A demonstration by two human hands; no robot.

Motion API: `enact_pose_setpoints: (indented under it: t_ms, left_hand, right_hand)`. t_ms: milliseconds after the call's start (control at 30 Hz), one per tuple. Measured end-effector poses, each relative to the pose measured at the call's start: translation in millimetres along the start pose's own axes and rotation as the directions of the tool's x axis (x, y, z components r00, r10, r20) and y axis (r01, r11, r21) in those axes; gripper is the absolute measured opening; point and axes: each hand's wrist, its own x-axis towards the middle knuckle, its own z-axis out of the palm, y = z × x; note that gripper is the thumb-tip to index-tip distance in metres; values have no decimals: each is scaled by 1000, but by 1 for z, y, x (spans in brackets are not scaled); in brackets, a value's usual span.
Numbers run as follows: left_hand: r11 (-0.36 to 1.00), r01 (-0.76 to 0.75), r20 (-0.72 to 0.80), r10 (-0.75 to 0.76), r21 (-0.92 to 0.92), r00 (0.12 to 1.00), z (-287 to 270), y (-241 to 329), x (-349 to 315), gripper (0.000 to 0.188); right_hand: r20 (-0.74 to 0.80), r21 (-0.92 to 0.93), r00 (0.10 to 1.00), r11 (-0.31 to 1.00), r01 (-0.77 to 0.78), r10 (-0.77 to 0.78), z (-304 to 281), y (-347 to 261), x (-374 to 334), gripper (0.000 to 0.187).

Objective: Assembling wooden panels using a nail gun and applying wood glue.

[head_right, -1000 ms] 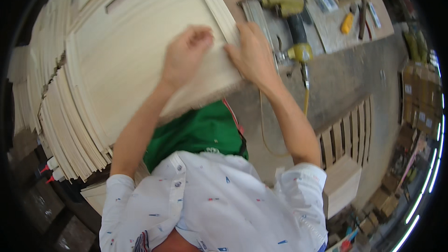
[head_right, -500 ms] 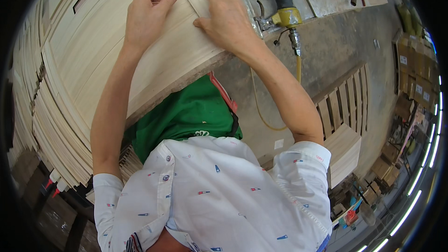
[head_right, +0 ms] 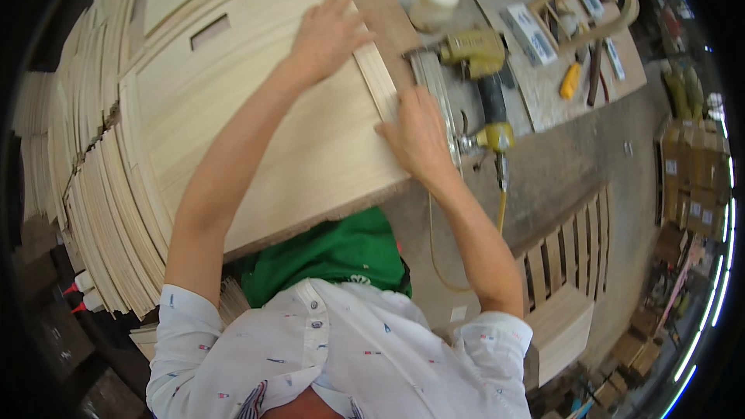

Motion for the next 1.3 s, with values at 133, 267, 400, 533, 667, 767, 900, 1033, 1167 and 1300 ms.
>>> enact_pose_setpoints:
  t_ms: [133, 267, 400, 533, 667, 767, 900, 1033, 1167, 1300]
  left_hand:
    - [999, 52, 79, -52, -2, 996, 2, -1, -6, 46]
    - [997, 60, 29, -61, 38, 998, 5, -9, -12, 48]
    - [997, 74, -64, -74, 0, 995, 9, -8, -15, 42]
    - [992, 98, -110, -106, -75, 988, 8, -3, -11, 34]
    - [994, 90, -177, -100, -61, 979, 7, -4, -11, 31]
    - [992, 86, -108, -95, -92, 990, 2, -5, -3, 29]
    - [997, 78, 90, -76, -23, 993, -3, -20, 21, 30]
    - [996, 82, 86, -85, 41, 993, 6, -41, 38, 37]
    - [996, 86, 10, -86, 3, 996, 22, -47, 29, 40]
    - [994, 104, -39, -105, -33, 994, 29, -50, 26, 39]
  right_hand:
    - [75, -26, 995, 997, -67, 68, -10, -7, 3, 44]
    - [-91, 112, 974, 974, -199, 209, -47, 2, 11, 41]
    - [-196, 30, 923, 943, -333, 332, -89, 58, 25, 43]
    - [71, 261, 857, 820, -510, 510, -84, 102, 37, 40]
    - [261, 430, 779, 654, -622, 570, -88, 102, 49, 28]
    - [256, 491, 761, 598, -634, 596, -85, 104, 48, 26]
    - [264, 526, 753, 565, -636, 602, -85, 101, 49, 28]
    - [306, 547, 748, 534, -644, 589, -86, 101, 52, 30]
    - [329, 554, 771, 549, -625, 546, -89, 107, 51, 30]
    - [273, 557, 783, 572, -602, 559, -103, 77, 52, 31]
